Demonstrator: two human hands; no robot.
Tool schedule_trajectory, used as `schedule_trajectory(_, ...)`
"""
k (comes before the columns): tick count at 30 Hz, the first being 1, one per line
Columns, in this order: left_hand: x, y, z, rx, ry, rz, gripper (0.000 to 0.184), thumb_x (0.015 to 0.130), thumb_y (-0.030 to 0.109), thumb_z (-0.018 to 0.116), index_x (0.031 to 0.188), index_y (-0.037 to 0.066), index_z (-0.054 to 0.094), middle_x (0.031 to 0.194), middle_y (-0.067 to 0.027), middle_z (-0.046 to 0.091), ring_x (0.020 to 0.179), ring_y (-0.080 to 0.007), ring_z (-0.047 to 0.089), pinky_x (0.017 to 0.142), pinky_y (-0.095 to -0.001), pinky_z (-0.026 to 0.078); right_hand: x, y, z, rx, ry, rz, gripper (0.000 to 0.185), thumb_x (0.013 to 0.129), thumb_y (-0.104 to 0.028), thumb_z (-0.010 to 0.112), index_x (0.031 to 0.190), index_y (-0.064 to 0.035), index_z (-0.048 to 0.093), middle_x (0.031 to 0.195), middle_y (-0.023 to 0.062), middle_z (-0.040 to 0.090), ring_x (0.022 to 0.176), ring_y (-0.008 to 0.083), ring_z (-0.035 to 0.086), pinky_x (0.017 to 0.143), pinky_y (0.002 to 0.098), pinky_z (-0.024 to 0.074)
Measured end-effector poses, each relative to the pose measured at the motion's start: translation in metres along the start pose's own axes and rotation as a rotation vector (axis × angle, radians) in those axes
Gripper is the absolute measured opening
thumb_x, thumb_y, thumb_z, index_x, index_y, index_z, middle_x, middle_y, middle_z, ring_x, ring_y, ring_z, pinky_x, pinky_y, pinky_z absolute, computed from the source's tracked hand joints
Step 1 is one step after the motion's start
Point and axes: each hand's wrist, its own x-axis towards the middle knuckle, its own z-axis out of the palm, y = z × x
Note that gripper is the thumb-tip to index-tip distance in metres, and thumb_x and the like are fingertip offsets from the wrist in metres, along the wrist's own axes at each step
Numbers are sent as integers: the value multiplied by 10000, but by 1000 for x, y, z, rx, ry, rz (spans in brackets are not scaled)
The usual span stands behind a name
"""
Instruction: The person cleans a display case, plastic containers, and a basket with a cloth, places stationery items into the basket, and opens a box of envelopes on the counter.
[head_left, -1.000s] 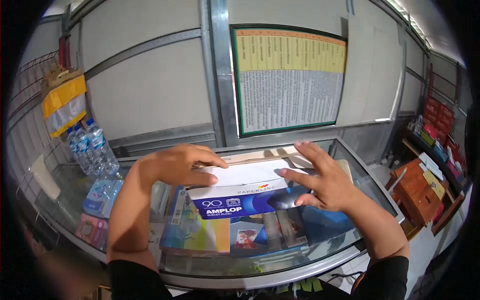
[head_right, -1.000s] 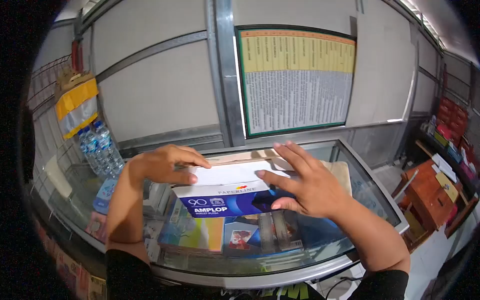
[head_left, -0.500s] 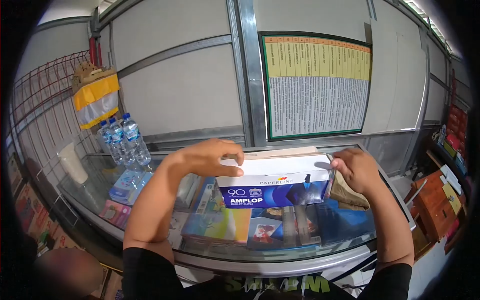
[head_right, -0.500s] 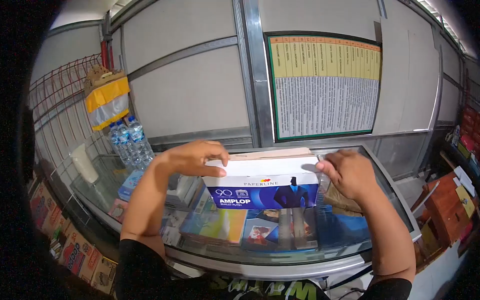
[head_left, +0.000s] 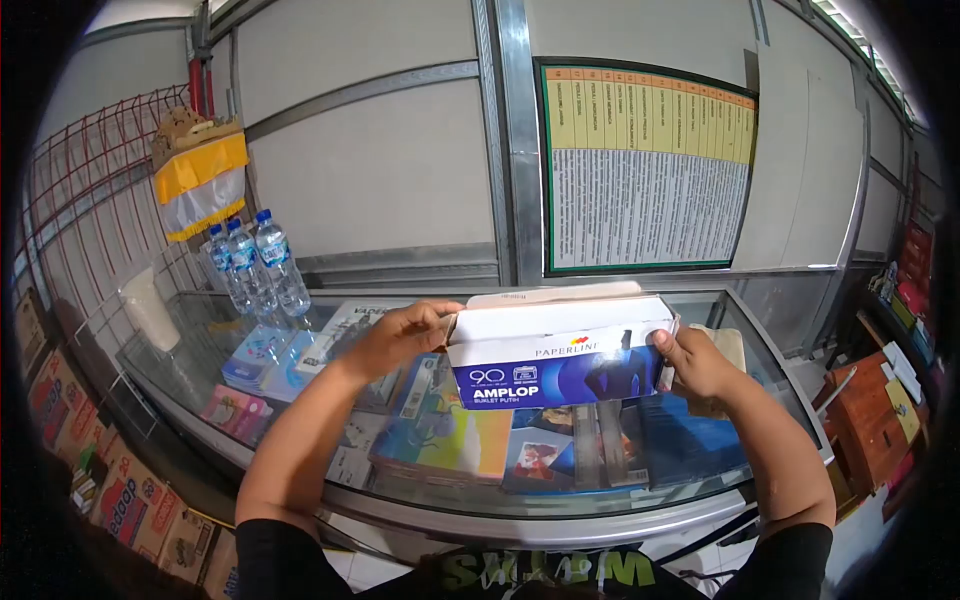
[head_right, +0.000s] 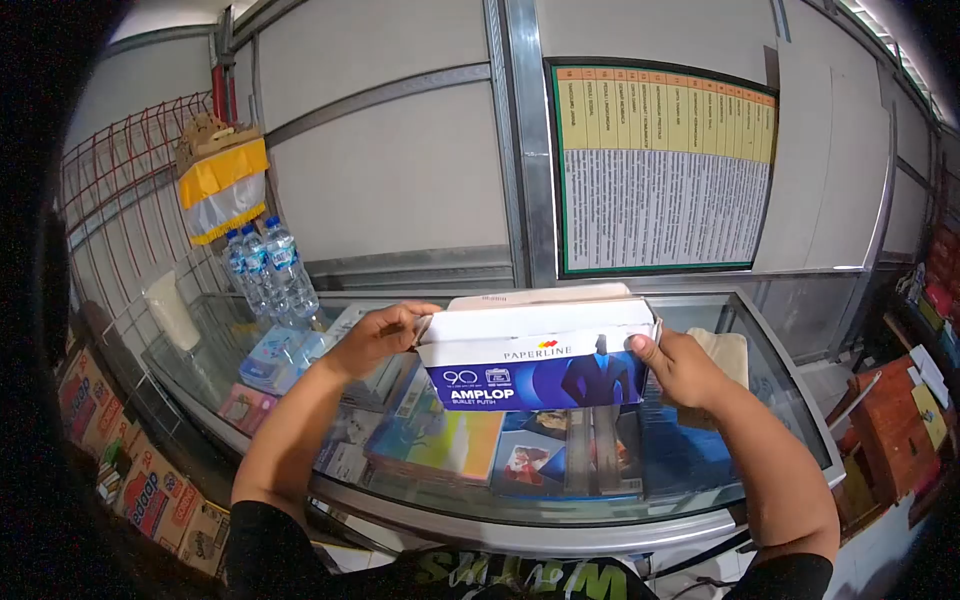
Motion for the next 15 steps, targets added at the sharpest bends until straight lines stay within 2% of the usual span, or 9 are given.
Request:
schedule_trajectory(2,-4,-5,2,-3,3,-47,197,851,244,550,779,83,464,1162,-129,469,1067,-177,428,853,-317,382,-1,-1,2,79,-6,80,562,898,-461,341,952,64,534,798,178,607,754,308,576,687,398,428)
schedule_trajectory(4,-5,-5,6,11,1,-131,221,842,273,561,782,83,467,1215,-141,434,1098,-182,394,891,-322,354,3,-9,0,124,-65,239,546,898,-440,365,1051,68,493,924,179,588,879,270,549,765,381,417)
schedule_trajectory(6,-4,-6,9,54,7,-69,219,837,274,568,787,83,472,1222,-143,432,1120,-201,386,908,-335,339,2,-4,5,125,-96,343,547,897,-430,377,1100,70,473,987,179,579,942,252,536,804,373,411)
schedule_trajectory(8,-3,-2,7,212,29,55,217,825,275,582,797,85,482,1236,-145,426,1164,-239,370,942,-363,308,6,12,18,-96,379,-201,594,840,-397,515,1228,25,358,1125,229,475,1057,298,476,864,346,387)
schedule_trajectory(9,-4,2,5,196,28,56,217,825,275,582,797,85,482,1236,-145,426,1164,-239,370,942,-363,308,3,4,16,-108,372,-191,594,840,-397,515,1228,25,358,1125,229,475,1057,298,476,864,346,387)
schedule_trajectory(11,-7,15,1,702,141,292,222,796,281,600,821,85,498,1239,-154,426,1245,-307,295,989,-432,253,-4,-21,9,-432,535,-289,652,782,-294,607,1290,-31,294,1288,204,322,1192,325,333,975,387,285)
schedule_trajectory(12,-6,23,1,697,140,291,222,796,281,600,821,85,498,1239,-154,426,1245,-307,295,989,-432,253,-7,-27,7,-435,532,-286,652,782,-294,607,1290,-31,294,1288,204,322,1192,325,333,975,387,285)
schedule_trajectory(14,-5,41,2,804,293,427,225,765,274,611,851,89,515,1253,-150,422,1286,-356,213,1023,-491,175,-11,-37,4,-628,575,-422,660,746,-245,633,1290,-55,312,1289,193,339,1191,357,335,990,429,258)
schedule_trajectory(15,-5,52,4,803,293,422,225,765,274,611,851,89,515,1253,-150,422,1286,-356,213,1023,-491,175,-12,-42,5,-722,594,-492,667,728,-221,647,1290,-67,321,1289,188,348,1191,373,335,997,450,244)
